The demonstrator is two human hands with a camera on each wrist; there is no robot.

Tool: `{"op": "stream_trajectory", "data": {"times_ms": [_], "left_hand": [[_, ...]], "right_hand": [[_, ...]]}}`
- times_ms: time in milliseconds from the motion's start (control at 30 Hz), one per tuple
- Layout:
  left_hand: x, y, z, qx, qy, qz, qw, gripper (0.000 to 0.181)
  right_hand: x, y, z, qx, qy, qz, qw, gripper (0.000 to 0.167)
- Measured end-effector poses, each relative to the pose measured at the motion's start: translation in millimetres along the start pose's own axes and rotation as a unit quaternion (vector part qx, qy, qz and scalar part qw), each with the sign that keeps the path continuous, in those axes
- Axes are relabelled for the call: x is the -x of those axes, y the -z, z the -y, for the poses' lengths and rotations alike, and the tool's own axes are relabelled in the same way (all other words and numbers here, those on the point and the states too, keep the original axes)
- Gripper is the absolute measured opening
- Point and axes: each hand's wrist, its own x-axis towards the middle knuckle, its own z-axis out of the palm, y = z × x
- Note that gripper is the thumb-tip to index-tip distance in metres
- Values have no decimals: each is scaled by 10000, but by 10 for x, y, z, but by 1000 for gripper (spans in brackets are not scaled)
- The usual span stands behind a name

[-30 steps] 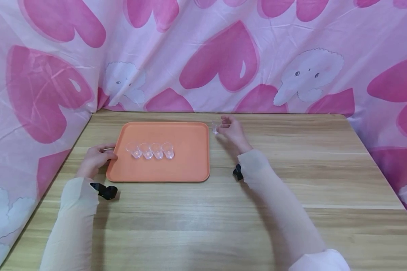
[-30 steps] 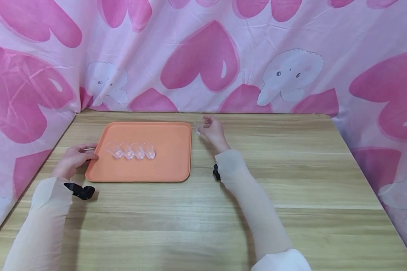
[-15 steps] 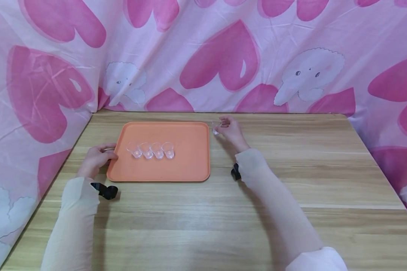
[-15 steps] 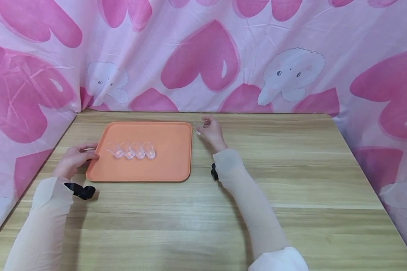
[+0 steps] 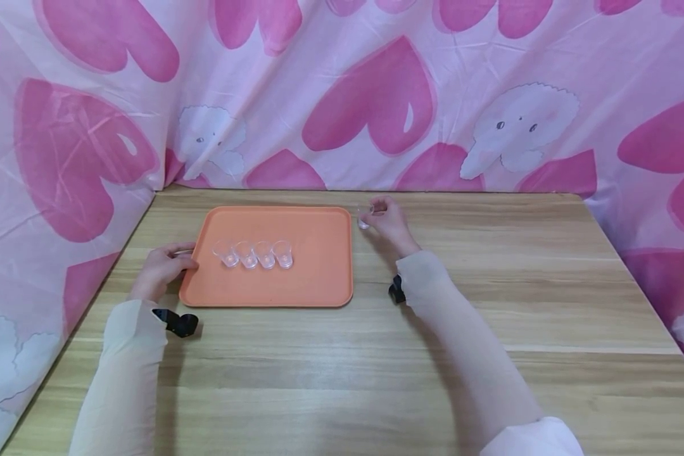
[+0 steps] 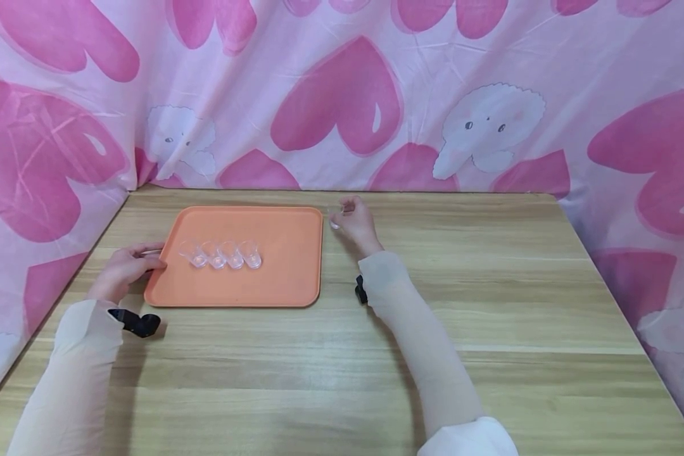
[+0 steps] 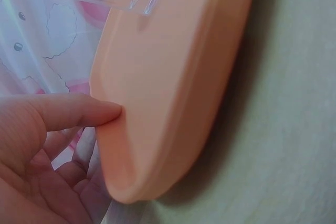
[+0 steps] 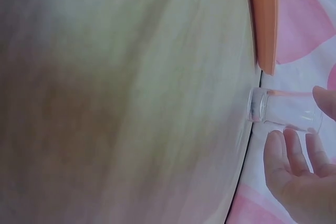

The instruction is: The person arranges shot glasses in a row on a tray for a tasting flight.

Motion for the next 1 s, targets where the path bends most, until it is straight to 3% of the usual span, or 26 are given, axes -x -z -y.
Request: {"op": "stream_trajectory", "data": {"times_ms": [233, 433, 767, 1000], "left_hand": [[0, 4, -1, -33, -50, -63, 10000, 67], [-8, 8, 0, -57, -21, -65, 10000, 67], [-14, 16, 9, -72, -143, -66, 9999, 67], [-12, 16, 10, -96, -96, -64, 9999, 67]], "right_hand": [[37, 25, 31, 21, 27, 38, 10000, 47], [106, -19, 151, -169, 337, 123, 9992, 40], [272, -291, 364, -275, 598, 466, 9967, 42], [421, -481, 437, -49, 574, 944, 9939, 37]]}}
